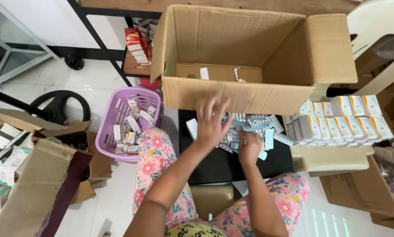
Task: The person sits cross-legged and packs blister packs of pills into small white boxes, then places the filled boxes into a purple basket. The person repeatedly picks up blister packs, inserts them into boxes, and moves the completed boxes aside.
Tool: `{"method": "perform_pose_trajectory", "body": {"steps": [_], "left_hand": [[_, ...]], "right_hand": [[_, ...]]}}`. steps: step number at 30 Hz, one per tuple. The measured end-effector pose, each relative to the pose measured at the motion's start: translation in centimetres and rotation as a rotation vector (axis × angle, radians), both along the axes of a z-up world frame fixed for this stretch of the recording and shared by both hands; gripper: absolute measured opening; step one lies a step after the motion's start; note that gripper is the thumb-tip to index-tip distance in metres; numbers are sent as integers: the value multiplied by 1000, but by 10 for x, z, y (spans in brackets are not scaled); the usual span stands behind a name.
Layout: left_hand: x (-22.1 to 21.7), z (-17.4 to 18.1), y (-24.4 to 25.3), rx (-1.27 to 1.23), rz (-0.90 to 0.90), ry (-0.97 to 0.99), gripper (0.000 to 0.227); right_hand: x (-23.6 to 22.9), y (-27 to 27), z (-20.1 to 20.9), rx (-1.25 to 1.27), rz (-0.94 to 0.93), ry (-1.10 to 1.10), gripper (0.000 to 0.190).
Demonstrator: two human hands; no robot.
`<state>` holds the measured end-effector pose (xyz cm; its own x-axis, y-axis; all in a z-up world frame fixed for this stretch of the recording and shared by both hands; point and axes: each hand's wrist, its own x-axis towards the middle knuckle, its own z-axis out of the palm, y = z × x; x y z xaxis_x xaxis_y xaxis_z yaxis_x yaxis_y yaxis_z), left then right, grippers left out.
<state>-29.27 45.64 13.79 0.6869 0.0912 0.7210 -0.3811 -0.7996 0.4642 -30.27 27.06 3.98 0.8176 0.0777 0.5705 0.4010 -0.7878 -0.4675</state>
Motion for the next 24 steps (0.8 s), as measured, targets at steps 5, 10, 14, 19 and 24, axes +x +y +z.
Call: {"method": "perform_pose_trajectory", "body": {"steps": [5,10,14,19,24], "left_hand": [[-35,-103,-24,-1027,-263,724,45],[-14,-164,-12,-1635,-385,727,39],[3,-180,17,-1680,-361,544,33],[5,-187,20,-1604,-354,611,31],[-3,-183,3,-1538,-405,659,27]], "right_hand": [[-20,13,16,192,-30,-28,5],[-41,31,10,112,214,-6,18],[-17,18,9,-106,59,61,27],[-4,8,4,-242,30,164,34],[-4,5,-7,-294,7,169,25]]}}
